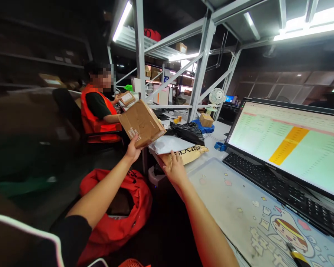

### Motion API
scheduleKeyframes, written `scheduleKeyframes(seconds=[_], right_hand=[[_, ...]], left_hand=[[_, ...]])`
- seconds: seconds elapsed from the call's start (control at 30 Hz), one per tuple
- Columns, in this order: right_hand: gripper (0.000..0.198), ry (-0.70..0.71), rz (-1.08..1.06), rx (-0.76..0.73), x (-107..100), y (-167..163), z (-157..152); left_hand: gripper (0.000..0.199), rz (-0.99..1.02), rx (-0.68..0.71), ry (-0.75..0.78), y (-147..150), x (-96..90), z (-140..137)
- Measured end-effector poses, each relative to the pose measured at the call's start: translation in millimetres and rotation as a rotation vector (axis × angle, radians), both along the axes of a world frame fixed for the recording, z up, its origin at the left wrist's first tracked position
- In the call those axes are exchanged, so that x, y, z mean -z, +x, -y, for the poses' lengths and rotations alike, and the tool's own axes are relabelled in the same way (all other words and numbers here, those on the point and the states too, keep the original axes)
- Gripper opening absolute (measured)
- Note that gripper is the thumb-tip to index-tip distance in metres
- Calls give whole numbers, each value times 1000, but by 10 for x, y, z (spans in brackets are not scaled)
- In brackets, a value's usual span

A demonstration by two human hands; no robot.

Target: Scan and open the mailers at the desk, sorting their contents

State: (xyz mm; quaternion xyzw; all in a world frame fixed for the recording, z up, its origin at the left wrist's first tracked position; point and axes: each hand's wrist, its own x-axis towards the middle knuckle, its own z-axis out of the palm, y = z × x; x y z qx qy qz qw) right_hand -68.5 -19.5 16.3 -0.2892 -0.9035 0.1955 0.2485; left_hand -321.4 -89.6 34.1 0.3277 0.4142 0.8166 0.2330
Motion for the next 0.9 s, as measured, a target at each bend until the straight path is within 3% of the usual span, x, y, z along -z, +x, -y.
scheduleKeyframes(seconds=[0.1, 0.2, 0.3, 0.4, 0.5, 0.6, 0.73, 0.9], right_hand=[[75, -19, -179, 58, -255, 580, -187], [68, 11, -296, 242, -521, 1400, -335], [64, 83, -313, 475, -663, 2377, -328], [63, 135, -208, 790, -629, 3359, -138], [63, 137, -23, 1113, -476, 4156, 133], [64, 102, 210, 1299, -286, 4638, 350], [70, -23, 479, 1308, -85, 4836, 443], [73, -53, 583, 1397, -30, 4840, 328]], left_hand=[[85, -102, 38, 35, 239, -237, 217], [99, -404, 208, -18, 661, -505, 292], [111, -728, 384, -140, 1183, -692, 185], [110, -1076, 412, -202, 1729, -719, -21], [103, -1456, 219, -113, 2253, -591, -185], [96, -1696, 28, 15, 2679, -355, -195], [91, -1871, -48, 185, 2951, 17, -18], [90, -1911, -124, 301, 2938, 331, 164]])
